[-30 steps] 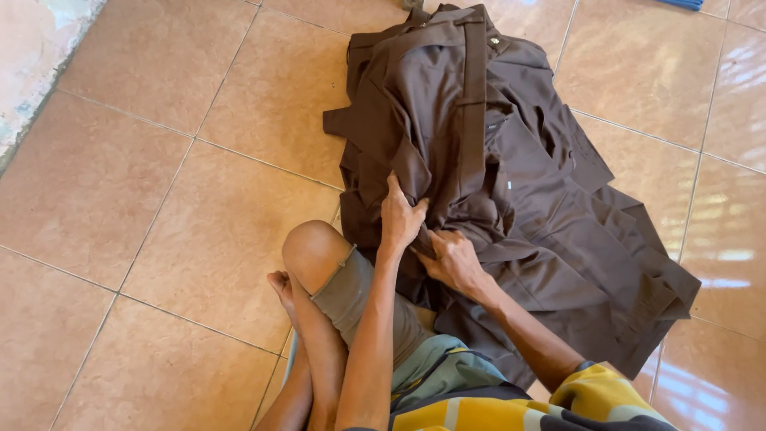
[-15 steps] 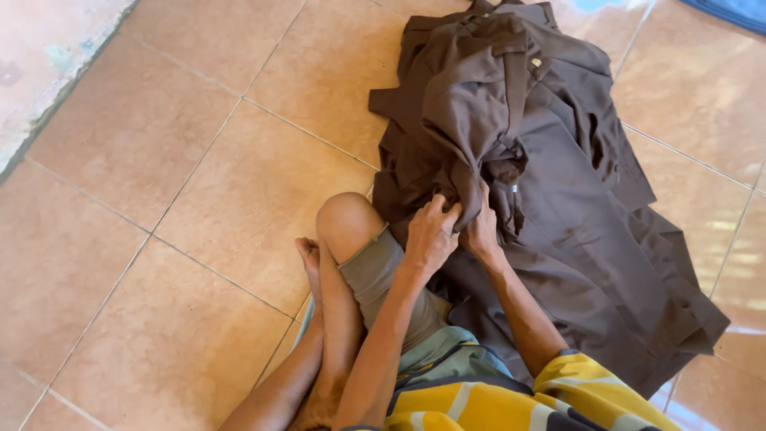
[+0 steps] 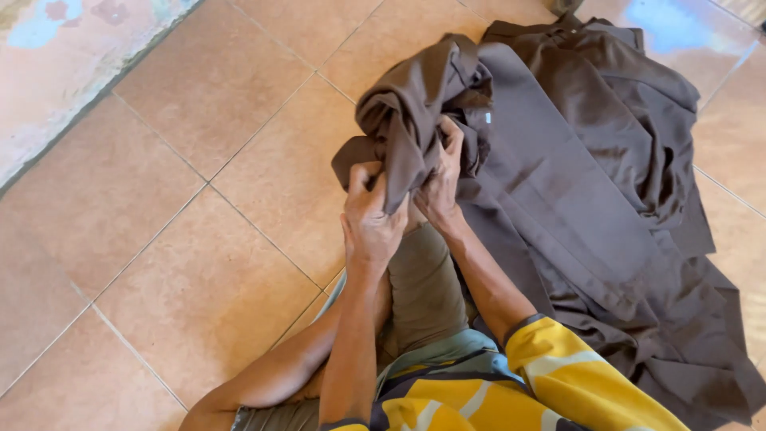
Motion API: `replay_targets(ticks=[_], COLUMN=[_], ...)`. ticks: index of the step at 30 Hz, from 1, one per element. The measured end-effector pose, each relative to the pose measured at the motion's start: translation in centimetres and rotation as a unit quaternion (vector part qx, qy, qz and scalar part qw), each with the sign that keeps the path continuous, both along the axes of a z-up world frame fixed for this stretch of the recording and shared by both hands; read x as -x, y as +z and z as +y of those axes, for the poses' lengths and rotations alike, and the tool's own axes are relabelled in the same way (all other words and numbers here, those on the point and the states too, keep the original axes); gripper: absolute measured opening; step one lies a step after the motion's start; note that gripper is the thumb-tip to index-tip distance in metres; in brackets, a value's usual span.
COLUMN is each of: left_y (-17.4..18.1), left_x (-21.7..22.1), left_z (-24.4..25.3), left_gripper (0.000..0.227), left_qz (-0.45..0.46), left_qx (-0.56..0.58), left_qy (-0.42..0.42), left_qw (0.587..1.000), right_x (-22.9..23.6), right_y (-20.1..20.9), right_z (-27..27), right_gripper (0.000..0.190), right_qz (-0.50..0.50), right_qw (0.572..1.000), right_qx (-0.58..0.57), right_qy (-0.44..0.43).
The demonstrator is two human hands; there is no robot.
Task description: Folding a pair of brown pants and placing them on a stack
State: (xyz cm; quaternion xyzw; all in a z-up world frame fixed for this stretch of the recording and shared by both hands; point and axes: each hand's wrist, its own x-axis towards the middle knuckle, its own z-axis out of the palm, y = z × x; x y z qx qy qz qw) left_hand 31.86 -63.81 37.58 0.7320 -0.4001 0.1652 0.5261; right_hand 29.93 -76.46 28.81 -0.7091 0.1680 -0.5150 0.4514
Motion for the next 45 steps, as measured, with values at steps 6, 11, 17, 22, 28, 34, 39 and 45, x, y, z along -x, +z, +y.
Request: replay_targets(ticks=[6,11,17,22,28,34,39,45], left_y=[-2.1,-6.1,-20.9,-31.6,-25.3,-28.2,-36.3,-33.2], left_x=[-4.6,-7.4,-11.4,-8.5,-4.5,-2.9,-7.8,-14.4], left_z=[8.2,16.1,27.2,33.2,28.7,25.8,26.3,33.7], left_gripper=[0.016,0.016,0.027,0.044,0.106,0.098,0.045,0.04], left_qz=[0.065,0.101,0.314,0.465,0.364,0.129,0.157,0.24], left_qx=[0.207,0.235,0.231,0.16,0.044,-0.234,-0.459,-0.533], left_qy=[0.038,0.191,0.408,0.514,0.59,0.345,0.331,0.475], left_qw=[0.976,0.948,0.826,0.702,0.719,0.9,0.809,0.658], right_x=[-7.0,-10.4,-12.6,-12.8,-15.6,-18.6,-18.9,-16.5], right_y=[0.8,0.3,-6.9,-11.4,-16.4,-23.6,-21.5,-22.4], right_z=[7.2,14.1,17.8,13.3,7.1,7.0,9.5,18.5], right_gripper=[0.038,0.025,0.097,0.099,0.14,0.126,0.056,0.051], right_qz=[-0.118,0.079,0.374,0.543,0.741,0.709,0.627,0.527], right_qw=[0.903,0.943,0.759,0.66,0.553,0.605,0.661,0.728], right_qx=[-0.371,0.299,0.28,0.298,0.298,0.287,0.312,0.333], right_qy=[0.182,0.125,0.453,0.426,0.237,0.222,0.268,0.284])
